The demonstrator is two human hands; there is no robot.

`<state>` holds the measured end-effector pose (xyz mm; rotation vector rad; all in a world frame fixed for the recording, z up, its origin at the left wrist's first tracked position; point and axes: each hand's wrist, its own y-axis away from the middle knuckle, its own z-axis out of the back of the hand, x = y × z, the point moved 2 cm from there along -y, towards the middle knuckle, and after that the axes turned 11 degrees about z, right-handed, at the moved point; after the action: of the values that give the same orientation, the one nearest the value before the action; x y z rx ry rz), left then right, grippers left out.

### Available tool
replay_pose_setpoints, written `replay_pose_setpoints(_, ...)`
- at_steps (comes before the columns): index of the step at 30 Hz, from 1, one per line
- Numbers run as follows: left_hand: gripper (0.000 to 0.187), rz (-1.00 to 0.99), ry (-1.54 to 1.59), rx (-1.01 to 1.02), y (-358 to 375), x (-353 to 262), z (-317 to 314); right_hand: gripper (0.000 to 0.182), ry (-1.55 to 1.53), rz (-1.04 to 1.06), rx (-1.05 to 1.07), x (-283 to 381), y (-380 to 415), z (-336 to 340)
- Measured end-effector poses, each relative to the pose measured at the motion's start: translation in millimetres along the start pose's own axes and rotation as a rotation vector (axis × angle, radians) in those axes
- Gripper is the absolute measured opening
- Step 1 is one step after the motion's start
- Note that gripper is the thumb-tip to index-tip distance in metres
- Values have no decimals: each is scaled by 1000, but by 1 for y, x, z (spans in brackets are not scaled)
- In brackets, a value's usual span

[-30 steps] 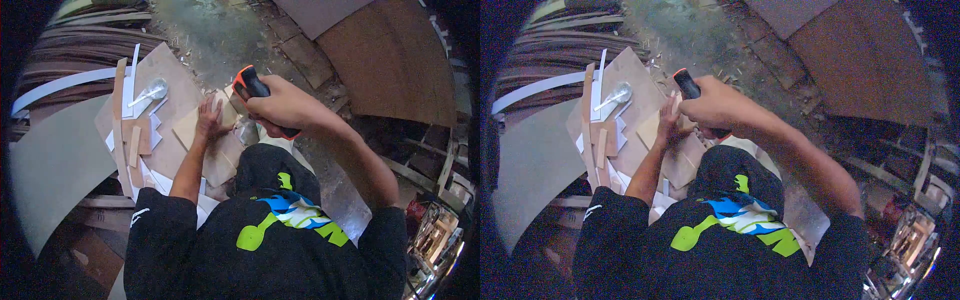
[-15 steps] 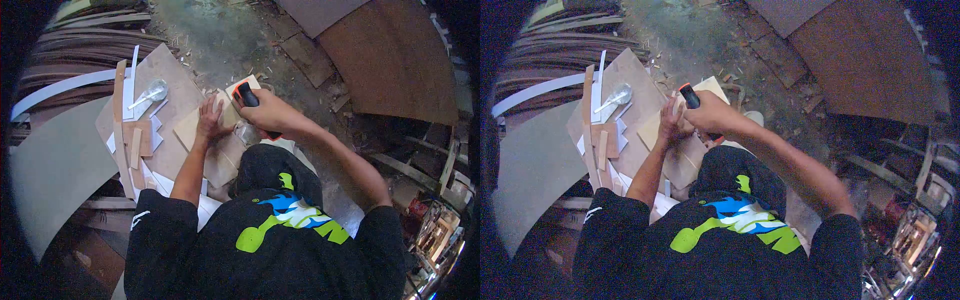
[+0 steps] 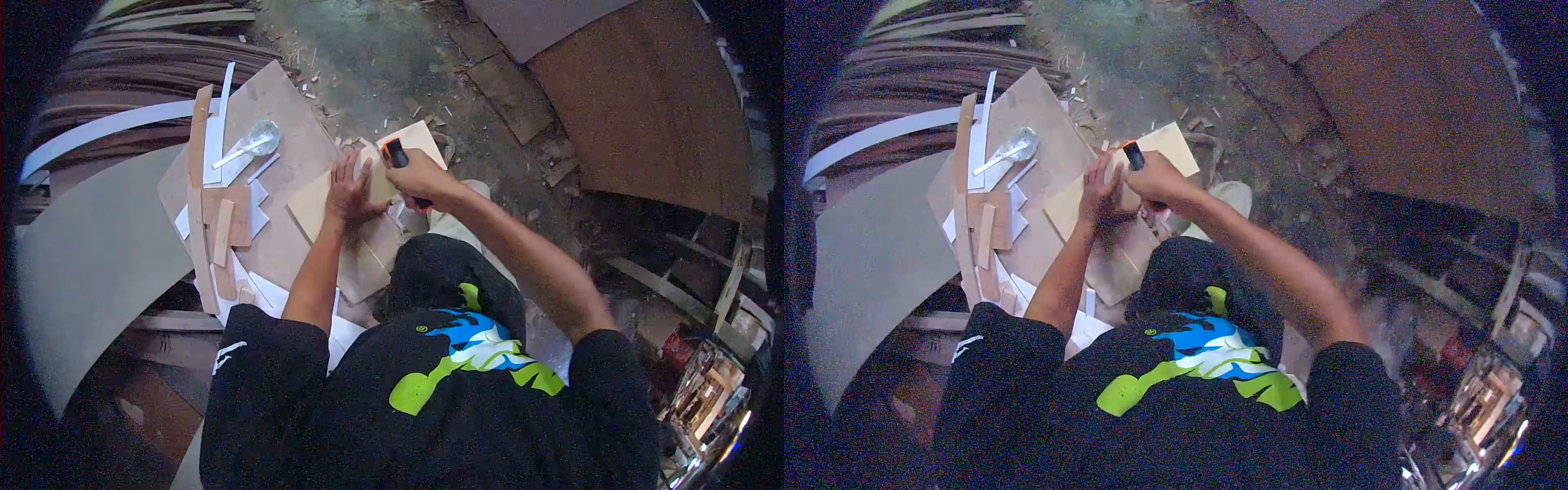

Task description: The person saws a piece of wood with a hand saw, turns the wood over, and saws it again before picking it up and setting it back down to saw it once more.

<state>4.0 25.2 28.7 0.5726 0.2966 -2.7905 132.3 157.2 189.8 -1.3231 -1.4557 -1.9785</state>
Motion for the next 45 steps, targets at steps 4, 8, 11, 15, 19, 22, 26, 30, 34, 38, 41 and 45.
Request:
replay_pose_setpoints(4,102,13,-18,40,1,4,-1,10,45,88,8,2,6,-4)
replay_pose_setpoints(8,104,29,-34,10,1,2,-1,10,-30,10,-22,-5,1,9)
replay_pose_setpoints(11,106,10,-34,10,-2,-2,2,11,-108,18,-40,-17,-19,-4)
replay_pose_setpoints(15,104,35,-18,42,-4,-4,6,12,57,56,37,19,4,6)
replay_pose_setpoints(19,102,32,-9,33,-2,-2,3,14,-5,14,2,8,-4,1)
replay_pose_setpoints(22,104,41,-34,7,-1,-2,3,17,-67,133,-11,-12,-31,-20)
replay_pose_setpoints(26,104,20,-39,19,1,5,-5,23,-36,-37,-59,-1,9,10)
replay_pose_setpoints(30,101,32,-13,52,-1,-2,8,20,-94,17,-43,-17,-8,4)
replay_pose_setpoints(34,100,17,-64,30,-3,0,4,9,-109,6,-29,-9,-19,-3)
replay_pose_setpoints(38,105,64,-24,60,0,-7,9,10,-71,-31,11,7,1,11)
replay_pose_setpoints(41,106,28,-55,32,-2,-2,2,13,-71,-37,-45,-25,-29,-5)
replay_pose_setpoints(45,104,12,-58,30,-1,0,1,12,17,-14,-89,-24,-23,-9)
